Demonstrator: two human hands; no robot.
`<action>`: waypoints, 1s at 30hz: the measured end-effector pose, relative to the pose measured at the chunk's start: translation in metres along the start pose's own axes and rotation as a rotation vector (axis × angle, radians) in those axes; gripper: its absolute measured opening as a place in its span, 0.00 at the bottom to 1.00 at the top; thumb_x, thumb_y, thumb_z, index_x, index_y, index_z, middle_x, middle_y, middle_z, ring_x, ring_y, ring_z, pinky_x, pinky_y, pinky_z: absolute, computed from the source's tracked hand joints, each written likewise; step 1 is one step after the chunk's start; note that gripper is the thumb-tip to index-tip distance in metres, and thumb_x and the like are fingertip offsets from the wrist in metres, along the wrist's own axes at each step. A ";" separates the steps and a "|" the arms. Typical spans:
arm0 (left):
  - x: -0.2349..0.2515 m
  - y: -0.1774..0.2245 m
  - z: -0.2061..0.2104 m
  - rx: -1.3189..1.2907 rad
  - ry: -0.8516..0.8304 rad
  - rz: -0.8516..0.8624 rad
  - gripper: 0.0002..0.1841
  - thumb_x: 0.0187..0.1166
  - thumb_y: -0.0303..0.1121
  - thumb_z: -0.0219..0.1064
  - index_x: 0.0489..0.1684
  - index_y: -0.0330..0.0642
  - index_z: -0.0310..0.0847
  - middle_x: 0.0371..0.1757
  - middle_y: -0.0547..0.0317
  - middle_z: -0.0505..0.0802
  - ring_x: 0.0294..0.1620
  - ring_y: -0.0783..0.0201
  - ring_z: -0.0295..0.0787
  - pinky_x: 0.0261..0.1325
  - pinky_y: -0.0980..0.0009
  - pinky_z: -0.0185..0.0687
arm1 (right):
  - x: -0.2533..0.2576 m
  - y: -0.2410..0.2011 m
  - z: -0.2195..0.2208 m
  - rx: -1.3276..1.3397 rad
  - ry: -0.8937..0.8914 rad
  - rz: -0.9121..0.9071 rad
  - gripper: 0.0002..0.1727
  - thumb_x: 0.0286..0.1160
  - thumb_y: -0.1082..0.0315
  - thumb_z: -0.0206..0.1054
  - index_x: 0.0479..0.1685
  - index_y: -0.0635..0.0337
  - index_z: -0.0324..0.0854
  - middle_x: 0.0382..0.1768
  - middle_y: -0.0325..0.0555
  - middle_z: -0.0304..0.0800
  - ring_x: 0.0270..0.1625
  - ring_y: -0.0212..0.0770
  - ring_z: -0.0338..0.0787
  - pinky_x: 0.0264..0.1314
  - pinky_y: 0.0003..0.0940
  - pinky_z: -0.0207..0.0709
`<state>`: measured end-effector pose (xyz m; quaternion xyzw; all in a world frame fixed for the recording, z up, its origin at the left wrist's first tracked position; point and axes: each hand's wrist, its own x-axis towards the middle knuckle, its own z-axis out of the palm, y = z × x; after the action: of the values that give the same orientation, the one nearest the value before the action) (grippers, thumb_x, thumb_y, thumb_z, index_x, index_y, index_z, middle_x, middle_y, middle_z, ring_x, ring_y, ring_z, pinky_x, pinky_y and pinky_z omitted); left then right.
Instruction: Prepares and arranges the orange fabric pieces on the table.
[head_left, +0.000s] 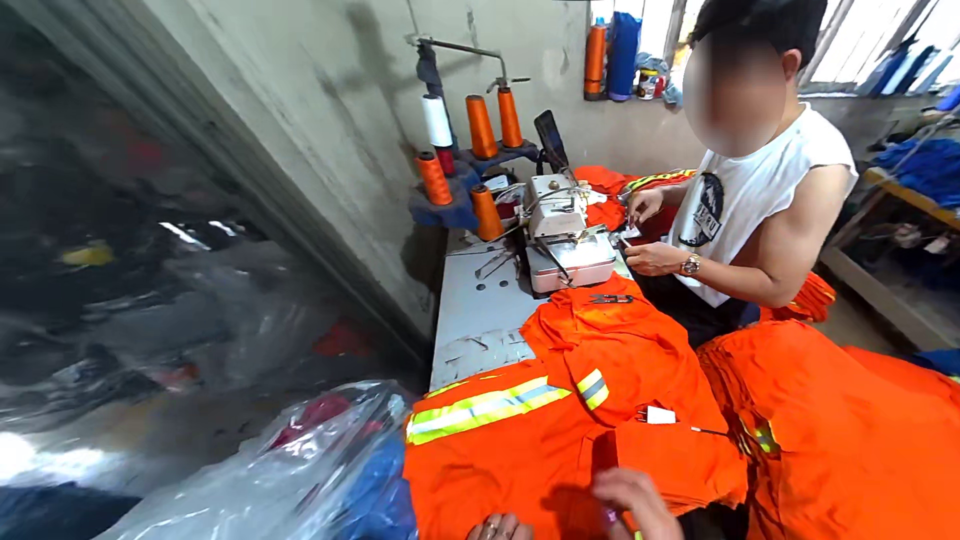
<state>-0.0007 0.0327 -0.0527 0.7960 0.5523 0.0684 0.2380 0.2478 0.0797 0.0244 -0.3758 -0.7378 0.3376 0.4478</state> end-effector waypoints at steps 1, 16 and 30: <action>0.002 0.002 0.000 -0.015 -0.022 -0.034 0.16 0.74 0.33 0.70 0.53 0.31 0.88 0.52 0.30 0.91 0.59 0.28 0.87 0.59 0.35 0.80 | -0.004 0.003 0.012 0.055 -0.139 0.063 0.13 0.77 0.80 0.60 0.54 0.70 0.87 0.57 0.60 0.90 0.60 0.45 0.91 0.63 0.38 0.86; 0.028 -0.013 -0.040 -0.611 -0.341 -0.434 0.16 0.77 0.28 0.70 0.61 0.31 0.84 0.48 0.42 0.93 0.48 0.52 0.91 0.59 0.52 0.84 | -0.008 0.043 0.039 0.042 -0.800 0.402 0.16 0.86 0.72 0.57 0.64 0.65 0.85 0.58 0.61 0.91 0.62 0.55 0.91 0.70 0.55 0.79; 0.048 -0.014 -0.104 -0.567 0.049 -0.380 0.14 0.84 0.33 0.65 0.58 0.33 0.86 0.49 0.46 0.93 0.48 0.58 0.91 0.59 0.58 0.85 | 0.007 0.039 0.048 -0.437 -1.108 0.523 0.20 0.88 0.63 0.55 0.72 0.47 0.82 0.60 0.60 0.91 0.64 0.66 0.89 0.62 0.71 0.77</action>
<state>-0.0332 0.1120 0.0251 0.5790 0.6553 0.1928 0.4451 0.2112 0.0973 -0.0228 -0.3955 -0.7954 0.4214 -0.1826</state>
